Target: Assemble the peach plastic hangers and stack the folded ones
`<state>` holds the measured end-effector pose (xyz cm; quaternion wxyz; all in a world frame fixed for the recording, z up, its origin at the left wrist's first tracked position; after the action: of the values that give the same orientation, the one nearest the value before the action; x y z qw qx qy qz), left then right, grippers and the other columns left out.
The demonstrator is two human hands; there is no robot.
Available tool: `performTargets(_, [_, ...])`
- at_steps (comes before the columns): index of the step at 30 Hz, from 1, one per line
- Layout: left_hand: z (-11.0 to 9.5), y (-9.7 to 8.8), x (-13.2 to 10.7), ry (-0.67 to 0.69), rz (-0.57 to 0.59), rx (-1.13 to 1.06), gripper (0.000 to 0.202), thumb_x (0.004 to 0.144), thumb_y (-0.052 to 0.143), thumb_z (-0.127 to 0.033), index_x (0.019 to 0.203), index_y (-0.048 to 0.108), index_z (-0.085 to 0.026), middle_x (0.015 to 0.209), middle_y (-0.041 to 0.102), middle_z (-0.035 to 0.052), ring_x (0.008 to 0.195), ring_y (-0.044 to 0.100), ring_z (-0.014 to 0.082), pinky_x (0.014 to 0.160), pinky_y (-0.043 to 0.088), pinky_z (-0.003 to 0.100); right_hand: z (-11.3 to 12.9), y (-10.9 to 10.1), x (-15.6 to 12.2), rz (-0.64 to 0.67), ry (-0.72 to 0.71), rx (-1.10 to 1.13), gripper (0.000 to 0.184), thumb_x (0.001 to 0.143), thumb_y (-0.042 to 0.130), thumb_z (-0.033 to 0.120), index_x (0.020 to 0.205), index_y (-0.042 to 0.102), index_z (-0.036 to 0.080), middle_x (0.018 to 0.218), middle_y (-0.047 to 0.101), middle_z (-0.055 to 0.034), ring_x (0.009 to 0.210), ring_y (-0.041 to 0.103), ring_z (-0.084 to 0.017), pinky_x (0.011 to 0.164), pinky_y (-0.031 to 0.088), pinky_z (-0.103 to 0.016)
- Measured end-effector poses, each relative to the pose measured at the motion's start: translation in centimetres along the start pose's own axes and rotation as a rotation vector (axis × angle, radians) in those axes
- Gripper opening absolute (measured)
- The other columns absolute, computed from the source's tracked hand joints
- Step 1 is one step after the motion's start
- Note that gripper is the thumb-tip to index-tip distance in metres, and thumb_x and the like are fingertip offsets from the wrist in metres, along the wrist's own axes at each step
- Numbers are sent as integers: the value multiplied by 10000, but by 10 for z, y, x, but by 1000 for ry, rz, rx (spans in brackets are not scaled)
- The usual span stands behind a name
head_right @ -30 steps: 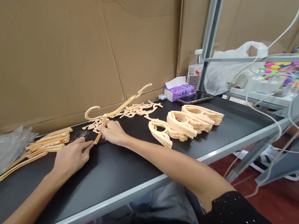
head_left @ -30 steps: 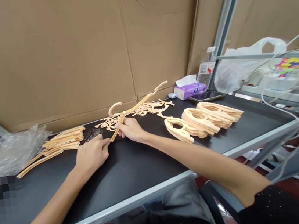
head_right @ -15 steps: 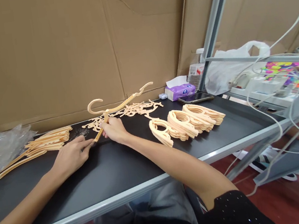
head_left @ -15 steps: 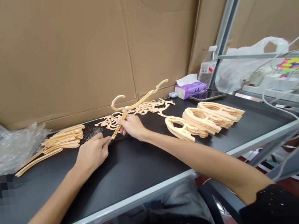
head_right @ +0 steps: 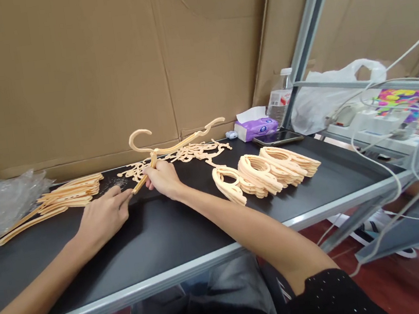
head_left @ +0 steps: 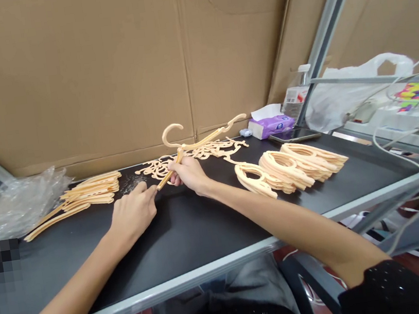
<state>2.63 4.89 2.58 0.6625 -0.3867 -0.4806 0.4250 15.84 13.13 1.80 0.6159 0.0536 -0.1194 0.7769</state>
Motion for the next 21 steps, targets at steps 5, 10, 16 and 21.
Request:
performTargets(5, [2,8,1,67,-39,-53,375,994,322,-298,1058,683,-218,900,592,51,682,606,191,536,322,305,8,-1,-2,-18,-32,-13,233,870,548,170,639,579,165,479,594,25,425,575,-92,510,467,-185])
performTargets(10, [7,4,3,103,-226,-206,380,1013,315,-331,1044,666,-187,892,588,58,747,607,181,639,426,282,7,-4,0,-21,62,157,204,894,545,159,690,565,165,452,561,39,402,545,-93,436,429,-176])
performTargets(16, [11,-2,4,86,-310,-308,356,996,352,-353,1080,651,-180,963,668,74,866,641,202,747,461,287,9,-1,-1,-4,110,280,198,914,524,157,719,562,169,459,563,39,392,526,-94,435,425,-184])
performTargets(21, [12,-5,4,24,-303,-276,390,972,396,-427,1152,641,-183,1040,720,76,934,664,241,723,451,301,9,10,-4,66,117,289,210,904,541,159,695,558,166,487,587,28,406,542,-96,431,428,-187])
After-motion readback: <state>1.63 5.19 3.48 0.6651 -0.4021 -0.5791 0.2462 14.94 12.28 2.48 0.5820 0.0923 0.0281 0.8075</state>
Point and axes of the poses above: each hand's wrist, its own x-axis towards the middle knuckle, its own y-axis out of the palm, z = x × y, the point moved 7 cm from there along x, towards the middle knuckle
